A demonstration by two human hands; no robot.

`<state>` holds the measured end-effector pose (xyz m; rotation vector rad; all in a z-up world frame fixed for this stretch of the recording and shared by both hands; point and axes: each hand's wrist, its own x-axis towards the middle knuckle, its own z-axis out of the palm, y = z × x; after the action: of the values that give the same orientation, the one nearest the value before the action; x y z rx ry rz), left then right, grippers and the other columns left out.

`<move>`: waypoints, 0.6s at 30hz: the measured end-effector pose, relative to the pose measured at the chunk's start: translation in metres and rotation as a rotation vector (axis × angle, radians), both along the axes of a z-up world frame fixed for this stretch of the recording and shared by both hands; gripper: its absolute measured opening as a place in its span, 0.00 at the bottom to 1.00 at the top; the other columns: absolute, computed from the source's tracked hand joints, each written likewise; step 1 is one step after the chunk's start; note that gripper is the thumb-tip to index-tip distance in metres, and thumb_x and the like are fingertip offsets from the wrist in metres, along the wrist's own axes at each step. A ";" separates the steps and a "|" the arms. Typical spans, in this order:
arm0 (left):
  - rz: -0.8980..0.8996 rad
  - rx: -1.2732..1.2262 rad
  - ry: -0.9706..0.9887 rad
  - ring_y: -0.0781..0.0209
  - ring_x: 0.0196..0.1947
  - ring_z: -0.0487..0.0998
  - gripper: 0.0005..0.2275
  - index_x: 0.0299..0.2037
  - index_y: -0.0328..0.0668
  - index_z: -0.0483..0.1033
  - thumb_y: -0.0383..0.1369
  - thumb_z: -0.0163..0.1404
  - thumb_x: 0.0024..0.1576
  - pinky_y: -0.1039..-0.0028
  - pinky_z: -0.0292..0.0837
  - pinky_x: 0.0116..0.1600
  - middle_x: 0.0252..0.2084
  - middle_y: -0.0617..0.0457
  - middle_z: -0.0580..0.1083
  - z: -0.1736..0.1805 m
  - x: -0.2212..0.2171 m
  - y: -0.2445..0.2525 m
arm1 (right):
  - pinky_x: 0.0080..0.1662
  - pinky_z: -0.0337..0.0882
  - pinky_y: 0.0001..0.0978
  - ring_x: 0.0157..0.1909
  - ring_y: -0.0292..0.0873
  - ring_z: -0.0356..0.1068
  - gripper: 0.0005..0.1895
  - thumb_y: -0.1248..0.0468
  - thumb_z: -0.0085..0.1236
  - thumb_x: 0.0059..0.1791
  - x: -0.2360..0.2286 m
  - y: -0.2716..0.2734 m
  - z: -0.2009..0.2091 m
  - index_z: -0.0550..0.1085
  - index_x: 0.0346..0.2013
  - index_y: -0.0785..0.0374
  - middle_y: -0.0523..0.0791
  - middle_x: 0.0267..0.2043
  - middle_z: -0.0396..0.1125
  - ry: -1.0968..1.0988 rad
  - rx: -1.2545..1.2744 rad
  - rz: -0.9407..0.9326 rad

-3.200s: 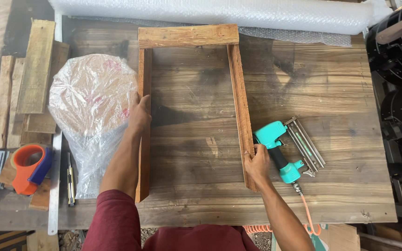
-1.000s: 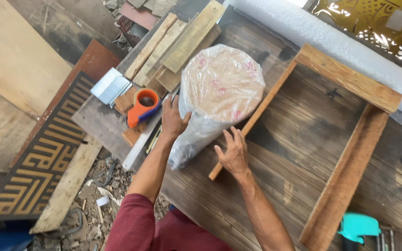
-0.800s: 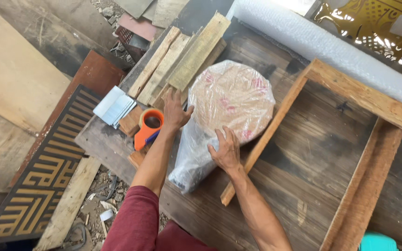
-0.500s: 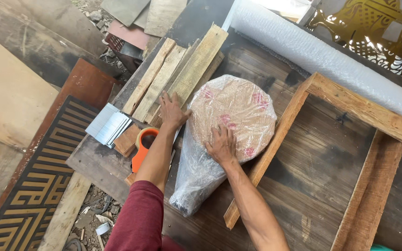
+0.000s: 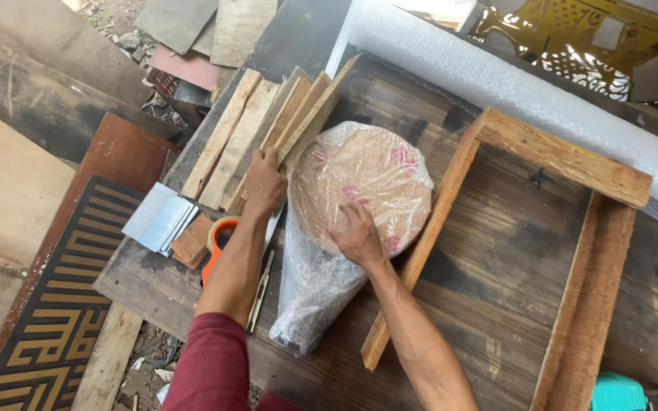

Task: The person assembles a rectangular wooden frame on a workbench. They position two long planks and a short crosspiece, then use a teal pneumatic nail gun to fasten the joints. Additional short pieces are added and nailed to complete the frame.

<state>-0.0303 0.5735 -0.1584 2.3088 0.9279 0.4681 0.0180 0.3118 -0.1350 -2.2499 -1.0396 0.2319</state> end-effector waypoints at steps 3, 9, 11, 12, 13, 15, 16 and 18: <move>-0.117 0.310 -0.083 0.31 0.36 0.78 0.08 0.39 0.38 0.68 0.29 0.55 0.57 0.49 0.76 0.37 0.39 0.40 0.67 0.025 -0.021 -0.022 | 0.60 0.70 0.56 0.60 0.59 0.68 0.29 0.57 0.62 0.45 0.009 -0.017 0.026 0.71 0.59 0.61 0.55 0.56 0.65 0.178 0.066 -0.108; -0.285 0.772 -0.317 0.51 0.46 0.78 0.05 0.46 0.50 0.75 0.33 0.46 0.63 0.73 0.78 0.42 0.45 0.53 0.72 0.060 -0.072 -0.073 | 0.63 0.59 0.63 0.66 0.71 0.58 0.50 0.54 0.72 0.37 0.036 -0.092 0.056 0.62 0.68 0.68 0.64 0.65 0.55 -0.607 0.376 -0.288; -0.349 0.790 -0.427 0.47 0.50 0.79 0.07 0.46 0.47 0.76 0.29 0.46 0.63 0.70 0.79 0.47 0.47 0.49 0.73 0.086 -0.079 -0.101 | 0.63 0.57 0.65 0.68 0.71 0.56 0.49 0.56 0.75 0.35 0.032 -0.122 0.085 0.65 0.66 0.67 0.63 0.67 0.54 -0.713 0.315 -0.290; -0.400 0.806 -0.532 0.43 0.53 0.80 0.08 0.46 0.44 0.77 0.25 0.46 0.62 0.67 0.79 0.52 0.49 0.45 0.75 0.097 -0.082 -0.117 | 0.63 0.55 0.67 0.69 0.71 0.53 0.48 0.59 0.78 0.33 0.029 -0.140 0.098 0.68 0.65 0.67 0.62 0.68 0.54 -0.814 0.254 -0.278; -0.423 0.800 -0.537 0.43 0.53 0.80 0.08 0.46 0.44 0.77 0.25 0.46 0.62 0.67 0.79 0.52 0.49 0.45 0.75 0.098 -0.083 -0.132 | 0.63 0.55 0.67 0.69 0.71 0.53 0.48 0.59 0.78 0.33 0.028 -0.160 0.101 0.68 0.65 0.67 0.62 0.68 0.54 -0.813 0.244 -0.301; -0.587 0.700 -0.645 0.36 0.55 0.78 0.11 0.50 0.39 0.78 0.23 0.43 0.63 0.61 0.76 0.56 0.51 0.38 0.74 0.098 -0.086 -0.168 | 0.66 0.45 0.72 0.73 0.60 0.54 0.53 0.59 0.77 0.29 0.023 -0.205 0.104 0.68 0.68 0.57 0.53 0.71 0.58 -0.608 -0.058 -0.118; -0.613 0.686 -0.649 0.36 0.55 0.78 0.11 0.50 0.39 0.78 0.23 0.43 0.63 0.61 0.76 0.56 0.51 0.38 0.74 0.099 -0.091 -0.185 | 0.66 0.45 0.72 0.73 0.60 0.54 0.53 0.59 0.77 0.29 0.019 -0.226 0.097 0.68 0.68 0.57 0.53 0.71 0.58 -0.599 -0.071 -0.142; -0.642 0.623 -0.706 0.34 0.54 0.78 0.12 0.50 0.35 0.80 0.21 0.44 0.63 0.59 0.77 0.55 0.51 0.37 0.75 0.103 -0.097 -0.219 | 0.68 0.45 0.71 0.71 0.56 0.57 0.50 0.60 0.70 0.33 0.014 -0.270 0.087 0.63 0.70 0.51 0.47 0.68 0.60 -0.436 -0.250 -0.063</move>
<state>-0.1275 0.3549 -0.0551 2.4720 -0.3486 1.2834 0.0316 0.0422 -0.0482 -2.6268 -1.2101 -0.1761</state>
